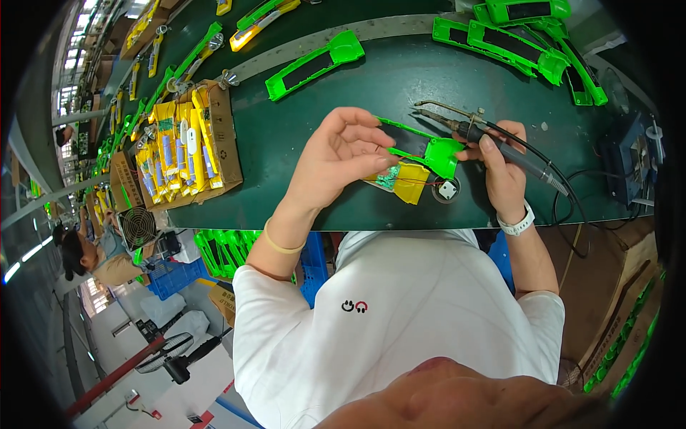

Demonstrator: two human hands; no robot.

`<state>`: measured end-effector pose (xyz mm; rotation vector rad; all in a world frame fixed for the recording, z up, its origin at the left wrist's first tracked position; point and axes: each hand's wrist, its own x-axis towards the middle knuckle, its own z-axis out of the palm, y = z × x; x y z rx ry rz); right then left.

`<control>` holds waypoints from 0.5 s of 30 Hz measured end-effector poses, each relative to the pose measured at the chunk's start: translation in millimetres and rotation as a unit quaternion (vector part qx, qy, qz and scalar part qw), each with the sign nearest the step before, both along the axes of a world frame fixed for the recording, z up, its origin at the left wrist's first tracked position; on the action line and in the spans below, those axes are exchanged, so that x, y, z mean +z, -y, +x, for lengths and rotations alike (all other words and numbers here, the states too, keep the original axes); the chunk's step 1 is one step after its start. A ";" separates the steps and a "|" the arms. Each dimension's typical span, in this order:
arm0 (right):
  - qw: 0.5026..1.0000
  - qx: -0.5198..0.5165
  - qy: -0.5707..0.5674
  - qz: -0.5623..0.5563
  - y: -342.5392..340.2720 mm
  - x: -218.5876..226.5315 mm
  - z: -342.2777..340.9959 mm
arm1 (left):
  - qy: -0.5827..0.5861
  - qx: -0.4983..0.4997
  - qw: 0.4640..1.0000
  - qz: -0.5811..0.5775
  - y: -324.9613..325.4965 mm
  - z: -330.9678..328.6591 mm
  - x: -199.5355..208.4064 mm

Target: Soldering electrical components and solar panels into green plastic flashlight housings on an assembly line.

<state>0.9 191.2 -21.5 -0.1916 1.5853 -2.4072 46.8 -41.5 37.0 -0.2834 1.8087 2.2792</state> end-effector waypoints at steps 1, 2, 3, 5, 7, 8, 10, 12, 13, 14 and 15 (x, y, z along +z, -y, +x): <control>0.998 -0.012 -0.033 0.043 -3.1 -2.1 -0.6 | -0.001 0.042 0.997 0.067 -1.3 2.9 -2.6; 0.994 -0.024 -0.066 0.086 -4.1 -3.2 -1.1 | -0.003 0.083 0.988 0.133 -0.9 5.1 -5.7; 0.994 -0.022 -0.066 0.086 -2.7 -0.4 0.1 | -0.003 0.085 0.988 0.132 3.8 6.7 -9.6; 0.998 -0.026 -0.031 0.040 1.2 9.2 6.4 | 0.004 0.077 0.996 0.055 18.9 8.4 -17.2; 0.999 -0.007 -0.005 0.053 8.5 15.4 10.7 | 0.000 0.076 0.996 -0.038 29.5 2.7 -19.8; 0.998 0.005 0.005 0.069 13.8 18.4 12.0 | -0.096 0.021 0.969 -0.227 33.8 -3.2 -19.8; 0.998 0.009 0.015 0.056 27.5 12.6 14.2 | -0.236 -0.064 0.839 -0.486 41.3 -16.2 -20.9; 0.998 0.014 0.011 0.059 36.8 7.0 14.6 | -0.251 -0.111 0.812 -0.514 46.0 -22.9 -23.7; 0.998 0.016 0.011 0.060 39.3 4.4 14.8 | -0.265 -0.159 0.781 -0.542 47.3 -23.8 -24.4; 0.998 0.024 0.006 0.065 41.3 2.3 14.9 | -0.240 -0.175 0.792 -0.533 46.7 -24.5 -23.1; 0.997 0.032 0.002 0.071 43.2 1.1 15.1 | -0.239 -0.173 0.793 -0.533 47.1 -25.5 -21.2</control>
